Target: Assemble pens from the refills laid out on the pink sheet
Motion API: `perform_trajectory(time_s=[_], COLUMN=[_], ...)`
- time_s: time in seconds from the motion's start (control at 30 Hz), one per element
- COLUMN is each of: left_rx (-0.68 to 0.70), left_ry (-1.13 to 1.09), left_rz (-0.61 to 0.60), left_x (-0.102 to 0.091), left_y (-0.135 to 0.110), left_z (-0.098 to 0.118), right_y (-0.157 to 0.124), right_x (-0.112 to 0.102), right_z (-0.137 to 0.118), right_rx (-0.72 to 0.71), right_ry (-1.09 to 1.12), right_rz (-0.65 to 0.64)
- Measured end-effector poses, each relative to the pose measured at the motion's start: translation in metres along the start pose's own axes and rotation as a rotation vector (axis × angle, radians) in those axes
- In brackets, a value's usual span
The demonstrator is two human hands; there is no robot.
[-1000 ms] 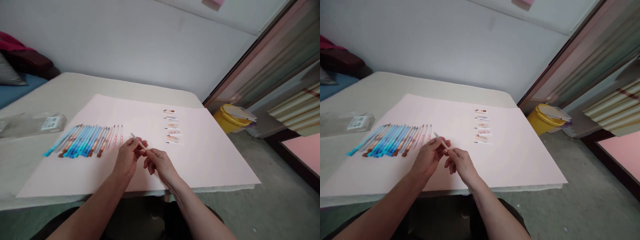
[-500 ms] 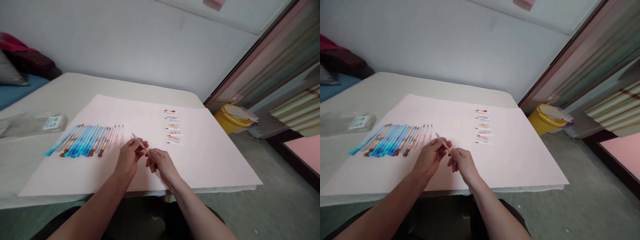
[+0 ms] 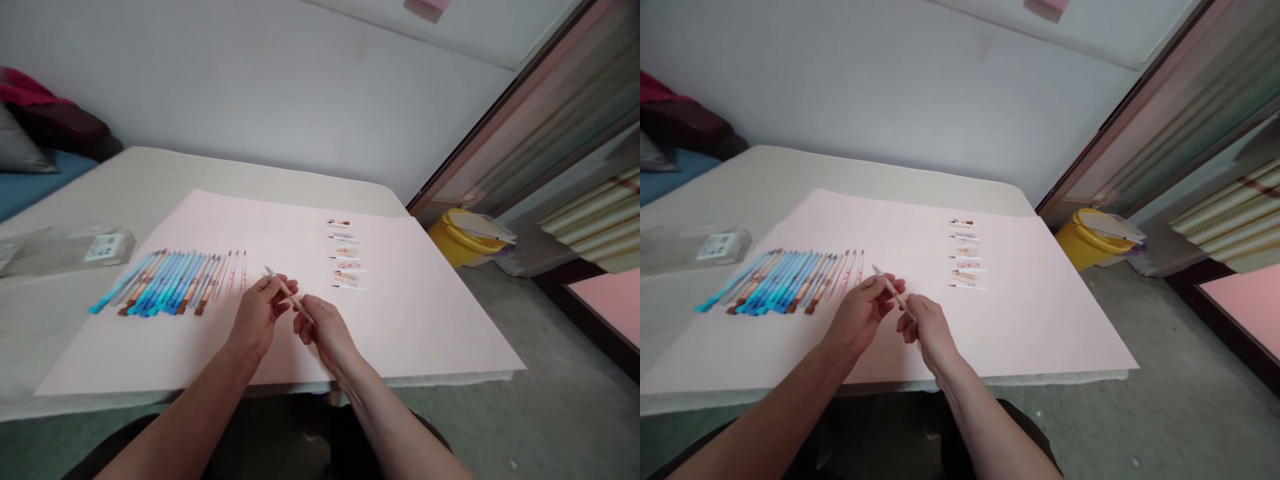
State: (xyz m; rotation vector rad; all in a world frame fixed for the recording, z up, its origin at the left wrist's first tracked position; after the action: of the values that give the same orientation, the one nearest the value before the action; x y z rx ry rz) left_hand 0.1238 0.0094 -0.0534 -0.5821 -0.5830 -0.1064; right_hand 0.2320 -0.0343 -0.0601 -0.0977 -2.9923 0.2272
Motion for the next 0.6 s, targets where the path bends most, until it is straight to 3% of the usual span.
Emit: perform_trajectory(time_s=[0.07, 0.17, 0.23, 0.33, 0.6], left_rx=[0.006, 0.004, -0.005, 0.005, 0.054], left_ry=[-0.004, 0.007, 0.017, 0.032, 0.074], left_rz=[0.024, 0.014, -0.011, -0.021, 0.14], left_x=[-0.002, -0.001, 0.001, 0.002, -0.013], left_y=[0.0, 0.0, -0.001, -0.002, 0.003], left_z=[0.002, 0.003, 0.003, 0.006, 0.009], right_y=[-0.003, -0.013, -0.018, -0.022, -0.026], right_x=[-0.005, 0.004, 0.012, 0.016, 0.019], right_z=[-0.02, -0.04, -0.043, -0.046, -0.05], right_rx=[-0.231, -0.503, -0.616, -0.721, -0.816], right_ry=[-0.435, -1.098, -1.364, -1.496, -1.542], right_rz=[0.071, 0.116, 0.127, 0.176, 0.208])
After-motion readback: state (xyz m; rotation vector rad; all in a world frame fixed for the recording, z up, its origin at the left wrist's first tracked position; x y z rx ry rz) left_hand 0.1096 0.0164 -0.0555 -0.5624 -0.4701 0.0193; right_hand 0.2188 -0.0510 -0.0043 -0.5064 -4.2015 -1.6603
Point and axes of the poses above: each hand's wrist, its own y-axis towards the middle knuckle, its own x-axis out of the palm, z = x × y, the point moved 8 cm from there along y, towards the middle knuckle, and after that the axes turned 9 degrees about -x, right-handed, at the moved point
